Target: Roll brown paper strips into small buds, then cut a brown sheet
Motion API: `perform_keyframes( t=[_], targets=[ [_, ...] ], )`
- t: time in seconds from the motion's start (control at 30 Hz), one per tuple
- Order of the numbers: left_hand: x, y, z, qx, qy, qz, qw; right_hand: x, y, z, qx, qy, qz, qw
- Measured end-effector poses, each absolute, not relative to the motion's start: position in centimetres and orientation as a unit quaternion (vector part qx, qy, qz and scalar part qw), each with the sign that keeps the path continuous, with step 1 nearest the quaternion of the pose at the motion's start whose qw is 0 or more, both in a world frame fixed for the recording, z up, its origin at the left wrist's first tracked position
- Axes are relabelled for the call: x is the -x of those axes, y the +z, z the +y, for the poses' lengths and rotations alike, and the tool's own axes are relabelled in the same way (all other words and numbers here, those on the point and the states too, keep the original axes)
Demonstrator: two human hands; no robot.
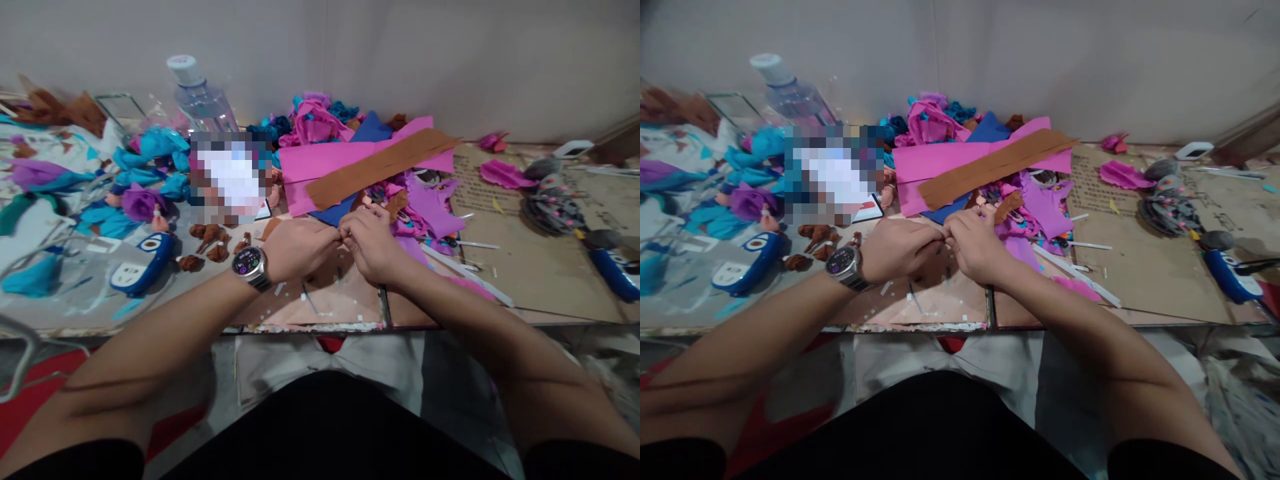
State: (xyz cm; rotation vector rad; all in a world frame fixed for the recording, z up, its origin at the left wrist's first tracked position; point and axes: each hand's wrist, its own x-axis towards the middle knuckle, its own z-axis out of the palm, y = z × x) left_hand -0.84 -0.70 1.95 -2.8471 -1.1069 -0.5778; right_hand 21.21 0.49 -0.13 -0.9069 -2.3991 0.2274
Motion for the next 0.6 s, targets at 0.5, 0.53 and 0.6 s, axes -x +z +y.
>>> perform_keyframes(
  t=[0.5,0.53,0.6],
  targets=[
    [0.63,1.56,-0.62,0.882,-0.217,-0.402,-0.119,-21.4,0.09,0.6,0.342,0.065,-0.895,0.278],
    [0.58,1.58,-0.67,0.878,-0.222,-0.401,-0.135,-21.36,0.05,0.57,0.341,0.069,-0.896,0.277],
    [0.51,1.65,-0.75,0.869,-0.235,-0.396,-0.179,-21.28,0.0,0.53,0.339,0.077,-0.896,0.276]
  ],
)
